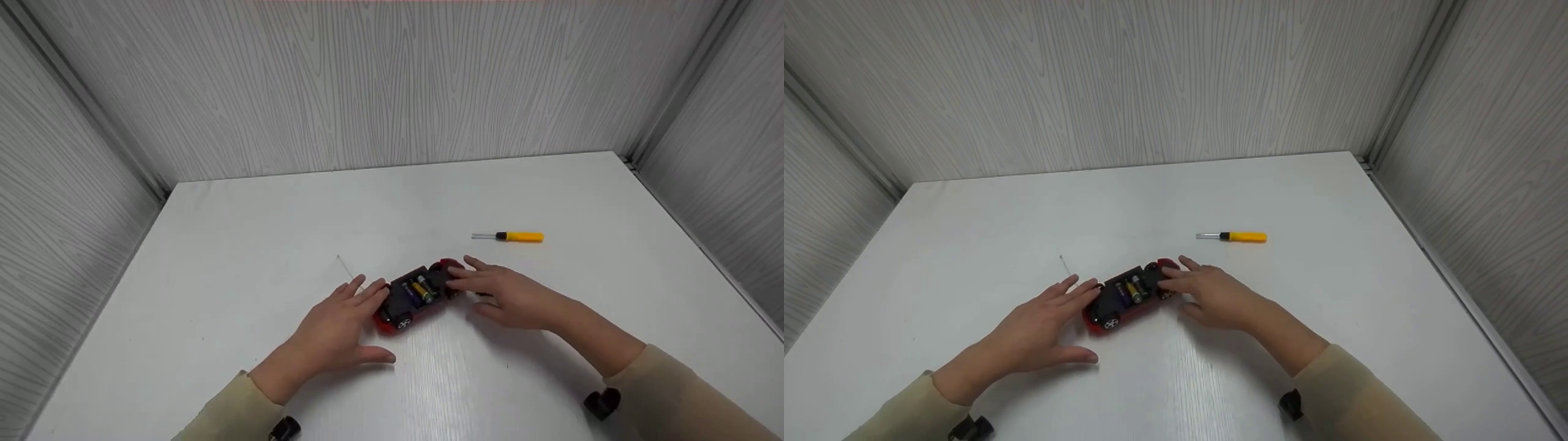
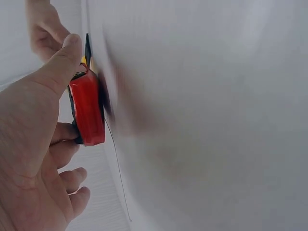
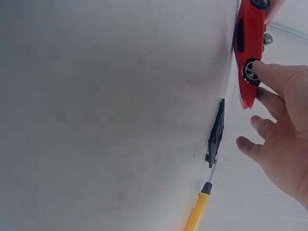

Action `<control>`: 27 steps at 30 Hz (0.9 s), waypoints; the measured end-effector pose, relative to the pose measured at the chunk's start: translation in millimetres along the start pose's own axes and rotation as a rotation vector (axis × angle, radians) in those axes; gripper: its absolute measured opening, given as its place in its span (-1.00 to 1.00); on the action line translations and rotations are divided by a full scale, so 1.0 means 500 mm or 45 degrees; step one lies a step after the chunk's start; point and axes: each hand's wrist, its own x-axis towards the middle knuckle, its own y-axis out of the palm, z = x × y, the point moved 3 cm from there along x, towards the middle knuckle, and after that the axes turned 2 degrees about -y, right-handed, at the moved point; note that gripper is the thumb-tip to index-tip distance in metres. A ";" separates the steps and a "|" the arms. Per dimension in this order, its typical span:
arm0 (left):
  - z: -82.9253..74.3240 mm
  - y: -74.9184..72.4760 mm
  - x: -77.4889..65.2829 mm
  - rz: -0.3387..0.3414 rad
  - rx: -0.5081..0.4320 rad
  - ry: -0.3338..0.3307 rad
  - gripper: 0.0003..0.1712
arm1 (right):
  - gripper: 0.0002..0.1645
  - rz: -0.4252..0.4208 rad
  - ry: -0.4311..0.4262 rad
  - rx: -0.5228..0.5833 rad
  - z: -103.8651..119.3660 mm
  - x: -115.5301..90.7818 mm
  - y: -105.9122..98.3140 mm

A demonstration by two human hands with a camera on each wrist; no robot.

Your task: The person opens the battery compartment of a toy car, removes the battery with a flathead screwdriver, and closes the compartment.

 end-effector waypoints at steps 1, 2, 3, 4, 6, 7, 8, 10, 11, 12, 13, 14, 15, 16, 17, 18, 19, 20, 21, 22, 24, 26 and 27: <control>0.002 0.000 0.001 0.003 -0.003 -0.010 0.31 | -0.33 0.004 -0.004 -0.008 0.001 -0.002 0.002; 0.003 0.000 0.003 0.005 -0.007 -0.020 0.31 | -0.34 0.005 -0.009 -0.015 0.003 -0.003 0.003; 0.005 0.000 0.004 0.008 -0.011 -0.028 0.31 | -0.34 0.007 -0.012 -0.026 0.004 -0.005 0.005; 0.006 0.000 0.004 0.010 -0.010 -0.035 0.31 | -0.34 0.010 -0.013 -0.033 0.006 -0.007 0.006; 0.010 0.002 0.007 0.011 -0.010 -0.046 0.31 | -0.34 0.013 -0.011 -0.048 0.010 -0.010 0.009; 0.011 0.003 0.008 0.008 -0.013 -0.051 0.31 | -0.34 0.015 -0.009 -0.056 0.012 -0.012 0.011; 0.012 0.003 0.009 0.007 -0.015 -0.055 0.31 | -0.34 0.016 -0.008 -0.064 0.013 -0.014 0.012; 0.015 0.004 0.011 -0.002 -0.019 -0.063 0.32 | -0.33 0.019 -0.006 -0.080 0.018 -0.018 0.015; 0.016 0.004 0.012 -0.007 -0.023 -0.068 0.32 | -0.33 0.018 -0.008 -0.088 0.020 -0.020 0.017; 0.017 0.003 0.013 -0.011 -0.029 -0.075 0.32 | -0.33 0.017 -0.012 -0.093 0.022 -0.021 0.018; 0.019 0.002 0.013 -0.016 -0.035 -0.081 0.31 | -0.33 0.016 -0.016 -0.097 0.024 -0.022 0.019; 0.020 0.001 0.014 -0.022 -0.043 -0.086 0.30 | -0.33 0.015 -0.020 -0.101 0.025 -0.022 0.020; 0.022 0.000 0.014 -0.030 -0.052 -0.089 0.29 | -0.33 0.016 -0.022 -0.103 0.027 -0.023 0.021; 0.023 0.000 0.015 -0.036 -0.064 -0.096 0.28 | -0.34 0.018 -0.022 -0.102 0.029 -0.023 0.021; 0.025 -0.001 0.015 -0.039 -0.077 -0.104 0.27 | -0.34 0.021 -0.025 -0.101 0.031 -0.023 0.021; 0.027 -0.001 0.016 -0.043 -0.090 -0.111 0.26 | -0.34 0.028 -0.025 -0.100 0.032 -0.023 0.022; 0.028 -0.002 0.016 -0.047 -0.109 -0.119 0.24 | -0.34 0.036 -0.023 -0.100 0.034 -0.023 0.022; 0.030 -0.001 0.017 -0.048 -0.133 -0.125 0.22 | -0.34 0.043 -0.019 -0.103 0.034 -0.023 0.022; 0.031 -0.002 0.017 -0.049 -0.154 -0.133 0.21 | -0.34 0.050 -0.016 -0.104 0.035 -0.022 0.022; 0.033 -0.002 0.017 -0.047 -0.179 -0.142 0.19 | -0.34 0.055 -0.012 -0.104 0.036 -0.022 0.022; 0.037 -0.001 0.017 -0.045 -0.240 -0.151 0.15 | -0.33 0.063 -0.005 -0.107 0.036 -0.022 0.023; 0.040 0.000 0.017 -0.043 -0.312 -0.149 0.10 | -0.33 0.062 0.001 -0.107 0.035 -0.022 0.023; 0.042 0.000 0.016 -0.043 -0.340 -0.147 0.08 | -0.33 0.061 0.001 -0.108 0.035 -0.022 0.023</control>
